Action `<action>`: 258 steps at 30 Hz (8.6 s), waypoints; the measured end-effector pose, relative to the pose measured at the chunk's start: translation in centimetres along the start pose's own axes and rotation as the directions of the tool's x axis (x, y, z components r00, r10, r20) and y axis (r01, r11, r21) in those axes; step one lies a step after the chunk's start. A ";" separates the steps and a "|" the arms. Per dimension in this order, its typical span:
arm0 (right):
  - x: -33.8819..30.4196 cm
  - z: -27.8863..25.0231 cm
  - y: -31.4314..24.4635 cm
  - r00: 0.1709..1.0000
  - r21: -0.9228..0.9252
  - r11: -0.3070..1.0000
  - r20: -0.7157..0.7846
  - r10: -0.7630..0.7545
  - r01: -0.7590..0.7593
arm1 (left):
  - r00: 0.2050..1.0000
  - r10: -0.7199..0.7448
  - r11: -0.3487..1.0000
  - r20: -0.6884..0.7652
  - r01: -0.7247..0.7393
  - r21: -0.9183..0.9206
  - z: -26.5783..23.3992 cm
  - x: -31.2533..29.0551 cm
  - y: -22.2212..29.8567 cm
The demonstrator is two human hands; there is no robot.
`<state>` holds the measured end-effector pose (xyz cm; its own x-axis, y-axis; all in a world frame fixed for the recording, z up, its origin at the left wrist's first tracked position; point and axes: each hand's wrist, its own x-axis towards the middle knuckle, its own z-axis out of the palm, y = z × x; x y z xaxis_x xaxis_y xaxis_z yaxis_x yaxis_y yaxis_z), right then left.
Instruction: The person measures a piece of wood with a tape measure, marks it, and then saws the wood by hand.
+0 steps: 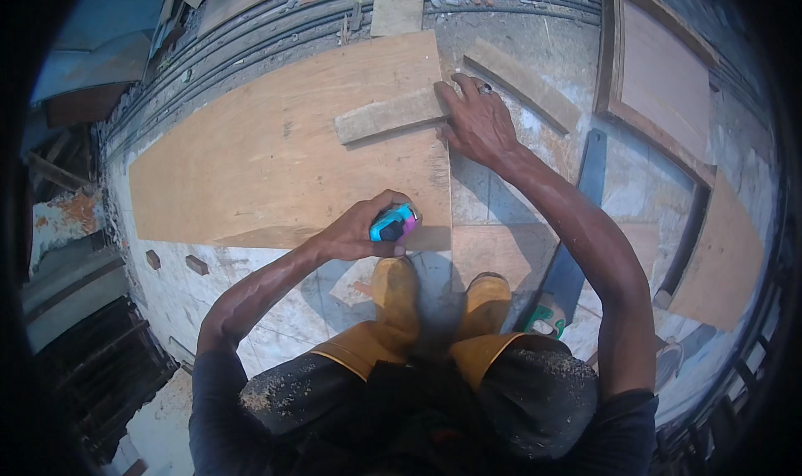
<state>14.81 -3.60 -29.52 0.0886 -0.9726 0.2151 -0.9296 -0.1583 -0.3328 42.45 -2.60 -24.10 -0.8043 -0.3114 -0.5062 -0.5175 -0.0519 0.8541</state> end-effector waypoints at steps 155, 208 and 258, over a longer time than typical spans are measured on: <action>-4.9 0.6 1.4 0.793 0.600 0.600 0.099 0.601 -0.529 | 0.912 -0.365 0.925 -0.188 0.377 0.032 -6.9 -5.1 -2.7; -6.6 0.0 3.5 0.810 0.524 0.655 0.124 0.573 -0.544 | 0.921 -0.252 0.854 -0.297 0.355 0.379 -8.0 -1.0 -1.1; -43.9 -2.7 -6.9 0.685 -0.193 0.721 0.226 0.692 -0.665 | 0.806 -0.432 0.603 -0.405 0.592 0.535 -7.5 3.0 2.0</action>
<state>16.40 40.69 -34.18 -0.5021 -0.8146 -0.2902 -0.7985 0.5656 -0.2062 41.22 -10.75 -22.97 -0.3059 -0.6132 -0.7283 -0.9445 0.2917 0.1511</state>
